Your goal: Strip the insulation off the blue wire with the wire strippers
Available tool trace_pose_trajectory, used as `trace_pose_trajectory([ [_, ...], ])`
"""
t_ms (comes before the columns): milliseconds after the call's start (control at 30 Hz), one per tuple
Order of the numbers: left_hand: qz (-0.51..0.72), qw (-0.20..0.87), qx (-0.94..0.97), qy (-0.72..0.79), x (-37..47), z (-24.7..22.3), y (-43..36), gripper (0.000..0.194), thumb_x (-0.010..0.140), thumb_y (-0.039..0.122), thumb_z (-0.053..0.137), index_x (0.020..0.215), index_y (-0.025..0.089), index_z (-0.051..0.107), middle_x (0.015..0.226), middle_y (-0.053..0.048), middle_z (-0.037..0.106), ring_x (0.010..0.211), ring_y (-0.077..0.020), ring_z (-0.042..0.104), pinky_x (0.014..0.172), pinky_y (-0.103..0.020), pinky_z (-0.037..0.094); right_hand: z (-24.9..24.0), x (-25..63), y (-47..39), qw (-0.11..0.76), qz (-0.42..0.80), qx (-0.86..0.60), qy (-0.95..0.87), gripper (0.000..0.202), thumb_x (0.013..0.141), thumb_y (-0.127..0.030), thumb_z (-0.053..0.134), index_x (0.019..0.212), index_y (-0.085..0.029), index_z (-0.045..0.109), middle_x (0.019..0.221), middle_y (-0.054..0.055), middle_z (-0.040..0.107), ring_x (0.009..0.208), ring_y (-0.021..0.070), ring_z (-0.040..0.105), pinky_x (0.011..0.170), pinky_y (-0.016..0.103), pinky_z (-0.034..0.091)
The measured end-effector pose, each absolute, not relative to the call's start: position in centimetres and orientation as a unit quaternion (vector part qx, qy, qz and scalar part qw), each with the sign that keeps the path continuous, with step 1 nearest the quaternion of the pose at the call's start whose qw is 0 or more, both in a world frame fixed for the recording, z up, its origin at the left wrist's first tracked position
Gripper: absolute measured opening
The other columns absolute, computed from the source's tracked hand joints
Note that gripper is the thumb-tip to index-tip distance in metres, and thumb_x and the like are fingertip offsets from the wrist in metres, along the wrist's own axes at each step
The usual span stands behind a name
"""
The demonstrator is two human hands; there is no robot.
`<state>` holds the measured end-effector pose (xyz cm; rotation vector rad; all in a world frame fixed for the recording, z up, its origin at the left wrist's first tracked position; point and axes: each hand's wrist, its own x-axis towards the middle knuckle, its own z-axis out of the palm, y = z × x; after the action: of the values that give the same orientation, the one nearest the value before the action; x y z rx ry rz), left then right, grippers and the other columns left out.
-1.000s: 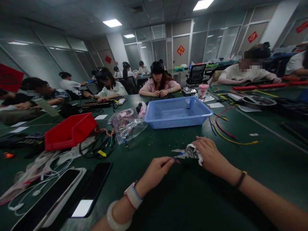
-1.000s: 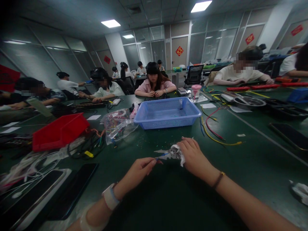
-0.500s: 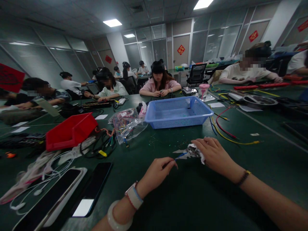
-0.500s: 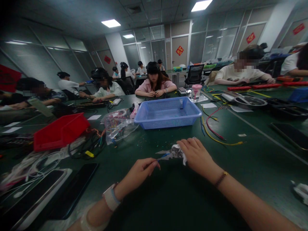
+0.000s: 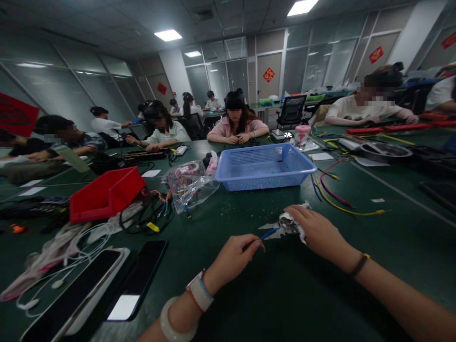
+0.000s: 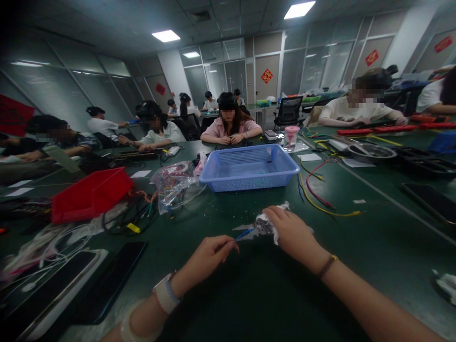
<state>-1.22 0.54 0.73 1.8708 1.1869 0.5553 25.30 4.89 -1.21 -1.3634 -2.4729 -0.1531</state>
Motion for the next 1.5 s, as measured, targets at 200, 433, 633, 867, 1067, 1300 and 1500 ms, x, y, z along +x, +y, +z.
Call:
trace_pose_trajectory([
  [200, 0.233, 0.408, 0.737, 0.486, -1.33, 0.78, 0.70, 0.034, 0.095, 0.039, 0.043, 0.095, 0.017, 0.069, 0.061, 0.005, 0.048, 0.055, -0.0094, 0.044, 0.053, -0.021, 0.031, -1.57, 25.48, 4.98, 0.195, -0.086, -0.471, -0.856, 0.066, 0.072, -0.001, 0.046, 0.136, -0.015, 0.040, 0.135, 0.014, 0.050, 0.118, 0.0276, 0.052, 0.102, 0.045, 0.044],
  [433, 0.229, 0.424, 0.729, 0.486, -1.21, 0.30, 0.71, 0.030, 0.094, 0.037, 0.045, 0.095, 0.017, 0.068, 0.067, 0.002, 0.060, 0.054, -0.0088, 0.049, 0.052, -0.020, 0.034, -1.53, 24.84, 4.63, 0.201, -0.092, -0.464, -0.858, 0.067, 0.069, -0.001, 0.047, 0.134, -0.015, 0.041, 0.133, 0.014, 0.051, 0.115, 0.0271, 0.054, 0.099, 0.045, 0.046],
  [633, 0.239, 0.488, 0.686, 0.483, -0.92, -0.13, 0.72, 0.029, 0.093, 0.035, 0.045, 0.093, 0.014, 0.065, 0.083, -0.003, 0.067, 0.056, -0.0093, 0.058, 0.051, -0.019, 0.042, -1.62, 24.78, 4.54, 0.202, -0.126, -0.465, -0.853, 0.066, 0.064, 0.001, 0.044, 0.129, -0.014, 0.045, 0.126, 0.014, 0.057, 0.110, 0.0272, 0.056, 0.095, 0.045, 0.048],
  [867, 0.243, 0.470, 0.704, 0.475, -1.09, -0.10, 0.78, 0.031, 0.094, 0.037, 0.045, 0.091, 0.015, 0.066, 0.083, -0.003, 0.068, 0.050, -0.0071, 0.050, 0.049, -0.019, 0.041, -1.17, 24.70, 4.50, 0.194, -0.130, -0.462, -0.856, 0.049, 0.069, -0.003, 0.047, 0.117, -0.013, 0.052, 0.115, 0.014, 0.060, 0.097, 0.0259, 0.059, 0.086, 0.043, 0.050],
  [1067, 0.224, 0.447, 0.725, 0.474, -1.18, 0.23, 0.81, 0.032, 0.095, 0.036, 0.043, 0.096, 0.014, 0.067, 0.077, -0.002, 0.066, 0.056, -0.0094, 0.050, 0.053, -0.020, 0.038, -1.11, 24.57, 4.37, 0.183, -0.097, -0.478, -0.853, 0.043, 0.072, -0.005, 0.047, 0.114, -0.014, 0.053, 0.112, 0.014, 0.060, 0.091, 0.0248, 0.060, 0.081, 0.041, 0.052],
  [1300, 0.216, 0.415, 0.751, 0.466, -1.18, 0.65, 0.73, 0.032, 0.096, 0.033, 0.042, 0.094, 0.015, 0.068, 0.072, -0.001, 0.063, 0.062, -0.0114, 0.052, 0.058, -0.021, 0.037, -1.40, 24.56, 4.38, 0.213, -0.094, -0.471, -0.851, 0.053, 0.069, -0.002, 0.045, 0.121, -0.015, 0.049, 0.120, 0.014, 0.058, 0.103, 0.0262, 0.058, 0.089, 0.044, 0.049],
  [1500, 0.208, 0.411, 0.753, 0.470, -1.12, 0.81, 0.64, 0.033, 0.096, 0.034, 0.041, 0.093, 0.014, 0.068, 0.070, 0.000, 0.061, 0.059, -0.0105, 0.049, 0.055, -0.021, 0.034, -1.50, 24.68, 4.41, 0.175, -0.062, -0.491, -0.851, 0.044, 0.073, -0.006, 0.049, 0.116, -0.016, 0.052, 0.116, 0.013, 0.058, 0.096, 0.0238, 0.059, 0.083, 0.038, 0.050],
])
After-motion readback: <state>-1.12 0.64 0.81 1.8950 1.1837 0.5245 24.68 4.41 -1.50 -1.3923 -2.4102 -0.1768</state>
